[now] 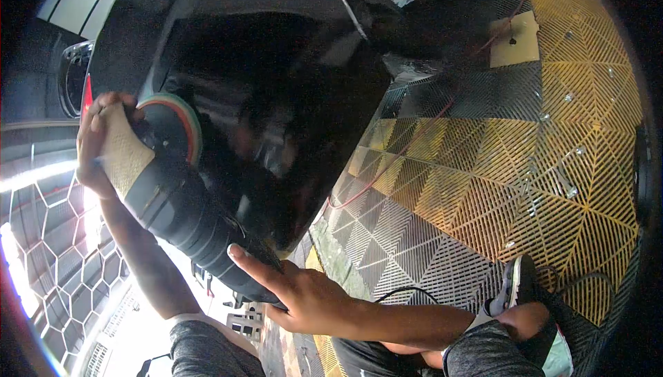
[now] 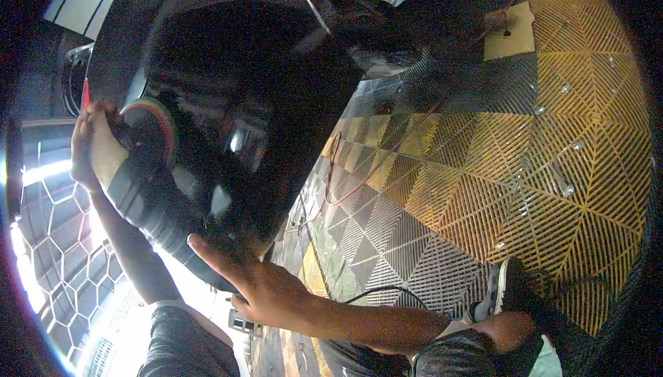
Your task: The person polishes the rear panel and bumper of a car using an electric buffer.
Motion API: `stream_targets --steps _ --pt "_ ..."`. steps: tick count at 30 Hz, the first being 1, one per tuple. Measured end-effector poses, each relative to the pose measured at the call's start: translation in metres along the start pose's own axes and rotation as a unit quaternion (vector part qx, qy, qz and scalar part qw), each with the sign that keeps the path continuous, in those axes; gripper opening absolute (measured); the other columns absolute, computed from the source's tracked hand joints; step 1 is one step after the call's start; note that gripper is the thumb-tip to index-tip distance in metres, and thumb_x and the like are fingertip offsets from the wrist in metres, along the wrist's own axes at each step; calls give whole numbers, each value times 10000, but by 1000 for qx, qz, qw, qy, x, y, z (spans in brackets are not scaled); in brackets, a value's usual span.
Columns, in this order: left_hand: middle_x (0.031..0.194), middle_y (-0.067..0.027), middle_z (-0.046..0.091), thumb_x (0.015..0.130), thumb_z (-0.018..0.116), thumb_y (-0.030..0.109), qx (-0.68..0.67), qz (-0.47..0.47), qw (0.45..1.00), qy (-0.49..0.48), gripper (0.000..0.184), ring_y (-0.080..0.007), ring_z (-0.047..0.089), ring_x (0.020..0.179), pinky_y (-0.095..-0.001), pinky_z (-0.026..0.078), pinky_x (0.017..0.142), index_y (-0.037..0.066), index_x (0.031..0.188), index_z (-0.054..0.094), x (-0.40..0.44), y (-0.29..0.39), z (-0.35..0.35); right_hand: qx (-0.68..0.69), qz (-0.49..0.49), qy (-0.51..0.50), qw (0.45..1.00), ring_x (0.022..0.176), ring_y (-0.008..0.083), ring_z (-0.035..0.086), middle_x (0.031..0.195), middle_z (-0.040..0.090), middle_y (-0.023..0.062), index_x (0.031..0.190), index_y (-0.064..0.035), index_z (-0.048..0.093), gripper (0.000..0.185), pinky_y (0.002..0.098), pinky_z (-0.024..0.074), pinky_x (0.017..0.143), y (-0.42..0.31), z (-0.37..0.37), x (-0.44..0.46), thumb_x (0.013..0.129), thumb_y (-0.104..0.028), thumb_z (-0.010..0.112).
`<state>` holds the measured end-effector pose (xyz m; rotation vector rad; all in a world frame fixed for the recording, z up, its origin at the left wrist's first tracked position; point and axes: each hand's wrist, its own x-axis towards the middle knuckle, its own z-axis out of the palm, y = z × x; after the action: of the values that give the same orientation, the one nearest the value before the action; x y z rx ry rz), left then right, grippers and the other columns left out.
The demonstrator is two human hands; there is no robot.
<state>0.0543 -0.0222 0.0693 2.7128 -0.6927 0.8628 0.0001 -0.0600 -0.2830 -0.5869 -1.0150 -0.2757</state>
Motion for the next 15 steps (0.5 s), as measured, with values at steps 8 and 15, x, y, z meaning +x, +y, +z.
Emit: stream_targets --steps 8,15 --pt "1178 -216 651 1033 421 313 116 21 984 130 492 -272 652 1030 -402 529 951 -50 1324 581 -99 -16 -82 -70 62 -155 983 691 366 697 918 691 240 1660 -302 97 1136 452 601 635 -18 -6 -2 785 -81 786" --pt "1229 -186 640 1048 413 298 -33 -84 976 197 440 -254 637 1097 -405 527 948 -7 1324 568 -148 -5 -100 -84 46 -147 985 662 348 690 861 686 222 1660 -307 105 1140 459 600 627 -11 7 -6 779 -64 787"
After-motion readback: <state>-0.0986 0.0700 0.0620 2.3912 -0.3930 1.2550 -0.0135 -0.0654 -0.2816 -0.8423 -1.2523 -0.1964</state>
